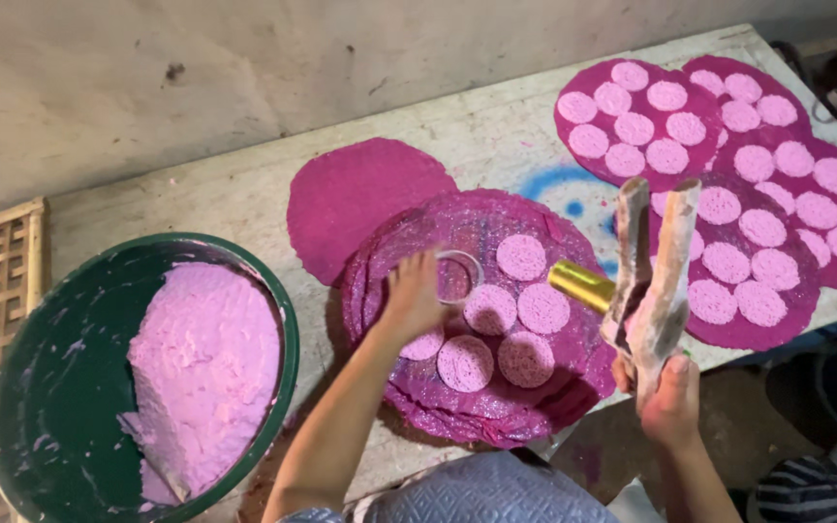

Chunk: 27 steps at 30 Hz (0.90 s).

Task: The person uses a wooden tool to scoop pink paste from a bucket and places it onto large purple circular mats. The person and an assistant then use a small metal ring to shape the paste into multiple small circular portions on the mats.

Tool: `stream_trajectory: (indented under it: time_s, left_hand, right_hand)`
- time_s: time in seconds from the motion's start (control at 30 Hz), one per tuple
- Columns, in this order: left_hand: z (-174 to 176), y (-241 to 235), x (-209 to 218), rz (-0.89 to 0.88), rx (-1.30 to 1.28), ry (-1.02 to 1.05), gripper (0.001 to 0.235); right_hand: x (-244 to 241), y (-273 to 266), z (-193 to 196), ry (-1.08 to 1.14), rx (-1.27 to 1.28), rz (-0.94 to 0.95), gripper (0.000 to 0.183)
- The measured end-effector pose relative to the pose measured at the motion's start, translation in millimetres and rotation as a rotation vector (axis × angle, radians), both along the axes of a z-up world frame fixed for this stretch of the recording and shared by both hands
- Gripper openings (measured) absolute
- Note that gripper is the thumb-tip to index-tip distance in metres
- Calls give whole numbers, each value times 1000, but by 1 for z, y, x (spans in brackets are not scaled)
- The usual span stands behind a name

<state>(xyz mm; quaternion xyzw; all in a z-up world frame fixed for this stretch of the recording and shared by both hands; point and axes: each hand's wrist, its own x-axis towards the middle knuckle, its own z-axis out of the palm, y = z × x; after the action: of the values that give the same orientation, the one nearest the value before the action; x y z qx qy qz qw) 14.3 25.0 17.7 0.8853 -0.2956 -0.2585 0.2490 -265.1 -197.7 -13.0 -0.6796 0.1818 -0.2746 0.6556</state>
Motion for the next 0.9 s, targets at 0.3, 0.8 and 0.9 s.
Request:
stream_trajectory:
  time_s: [0.3,0.8,0.9]
  left_hand:
    - [10,29,23,-106,-22,-73,135]
    - [25,229,-88,-651,-293,28,22]
    - [-9,271,-92,-568,-237,148,23]
  right_hand:
    - [15,18,-7,50,-29,82,86]
    - [164,198,254,-525,-1393,1299,67]
    - [180,224,257,-385,-1125,1582,55]
